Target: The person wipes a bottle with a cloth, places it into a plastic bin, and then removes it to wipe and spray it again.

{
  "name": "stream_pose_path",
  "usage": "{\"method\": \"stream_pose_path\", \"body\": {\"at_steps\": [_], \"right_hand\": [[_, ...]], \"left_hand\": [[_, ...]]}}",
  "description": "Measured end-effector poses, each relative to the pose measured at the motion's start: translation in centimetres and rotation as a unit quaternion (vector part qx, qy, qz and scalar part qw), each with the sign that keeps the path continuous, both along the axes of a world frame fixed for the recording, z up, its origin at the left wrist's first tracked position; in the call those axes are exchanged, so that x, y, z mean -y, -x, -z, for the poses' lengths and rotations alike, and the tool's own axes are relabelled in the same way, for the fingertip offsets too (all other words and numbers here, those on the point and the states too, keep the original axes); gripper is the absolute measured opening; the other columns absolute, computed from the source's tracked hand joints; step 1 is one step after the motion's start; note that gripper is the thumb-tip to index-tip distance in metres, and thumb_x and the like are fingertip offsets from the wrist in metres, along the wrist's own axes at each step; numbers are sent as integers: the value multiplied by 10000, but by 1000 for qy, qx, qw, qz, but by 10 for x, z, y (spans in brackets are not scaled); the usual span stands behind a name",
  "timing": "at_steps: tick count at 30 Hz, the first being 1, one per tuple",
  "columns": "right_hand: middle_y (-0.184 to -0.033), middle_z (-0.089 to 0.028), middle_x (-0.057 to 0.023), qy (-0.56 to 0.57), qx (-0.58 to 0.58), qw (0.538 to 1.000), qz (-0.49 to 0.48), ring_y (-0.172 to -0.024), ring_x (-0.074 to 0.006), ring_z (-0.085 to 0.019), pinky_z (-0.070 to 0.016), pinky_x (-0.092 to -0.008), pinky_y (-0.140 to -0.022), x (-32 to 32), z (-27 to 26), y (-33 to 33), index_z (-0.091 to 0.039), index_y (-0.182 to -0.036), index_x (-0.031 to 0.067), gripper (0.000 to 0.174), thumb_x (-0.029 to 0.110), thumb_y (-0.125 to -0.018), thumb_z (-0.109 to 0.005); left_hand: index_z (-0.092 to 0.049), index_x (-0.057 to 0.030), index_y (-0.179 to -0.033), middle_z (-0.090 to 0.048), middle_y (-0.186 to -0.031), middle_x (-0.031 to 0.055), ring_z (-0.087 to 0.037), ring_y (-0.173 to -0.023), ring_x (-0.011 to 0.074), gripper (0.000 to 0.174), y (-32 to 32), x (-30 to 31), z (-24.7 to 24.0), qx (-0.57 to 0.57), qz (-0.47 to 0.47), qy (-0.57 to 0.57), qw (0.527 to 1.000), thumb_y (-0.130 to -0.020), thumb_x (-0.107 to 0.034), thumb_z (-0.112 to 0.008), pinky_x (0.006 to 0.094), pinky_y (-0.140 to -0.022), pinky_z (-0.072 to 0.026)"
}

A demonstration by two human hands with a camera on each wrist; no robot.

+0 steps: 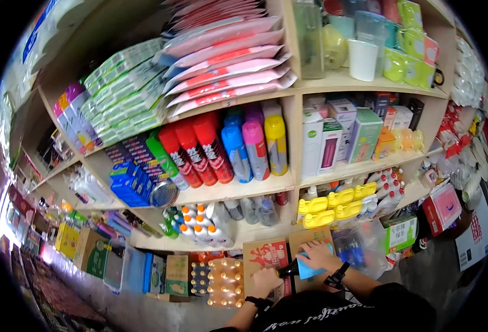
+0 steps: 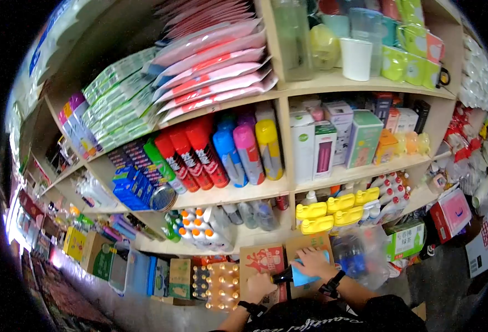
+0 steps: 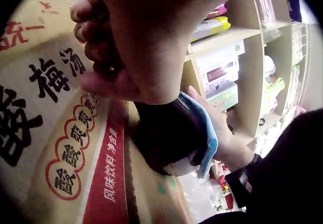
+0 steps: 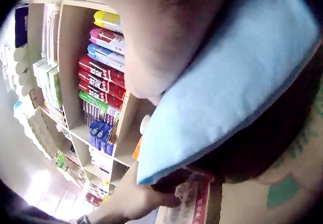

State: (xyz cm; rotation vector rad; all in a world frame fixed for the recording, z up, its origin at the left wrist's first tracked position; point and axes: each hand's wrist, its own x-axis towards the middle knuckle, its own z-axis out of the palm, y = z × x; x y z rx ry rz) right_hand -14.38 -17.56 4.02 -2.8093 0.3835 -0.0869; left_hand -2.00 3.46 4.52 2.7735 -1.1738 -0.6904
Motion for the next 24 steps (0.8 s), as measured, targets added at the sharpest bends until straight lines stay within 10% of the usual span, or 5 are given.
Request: {"method": "stream_pose_path", "body": {"at_steps": [11,17,20,24], "right_hand": [[-1168,-647,-127,-42,-30,992,-116,-1146,-332,-595,-466,-442,-991,28,-8,-4,-591,-1244,148,493,536,-942,-563],[-1158,-644,-143,-46,-54,992,-102,-1138,-343,-597,-468,-440,-978,33,-11,0,-577,-1268,155,517,554,-940,-553],[-1164,-634,-172,-72,-70,992,-77,-1150,-374,-584,-456,-460,-987,28,-26,1,-561,-1295,140,543,556,-946,-541],[-1260,-580,-206,-50,-20,997,-61,-1219,-406,-518,-397,-483,-1051,26,-17,3,-506,-1363,79,603,519,-953,-542]], "left_hand": [[-760,-66,-817,-733,-855,200,-732,-818,366,290,16,-10,17,-12,-1,54,998,-709,-322,-678,466,-747,-595],[-682,-30,-1093,-723,-932,228,-717,-896,383,454,4,-22,17,-50,68,91,992,-801,-377,-698,455,-793,-582],[-599,-24,-1193,-702,-1055,208,-698,-1005,319,500,-6,-46,-4,-122,100,283,946,-911,-433,-649,432,-869,-552],[-591,-29,-1192,-654,-1132,113,-609,-1054,216,441,-24,-54,75,-323,-142,535,768,-1047,-426,-463,372,-951,-466]]}}
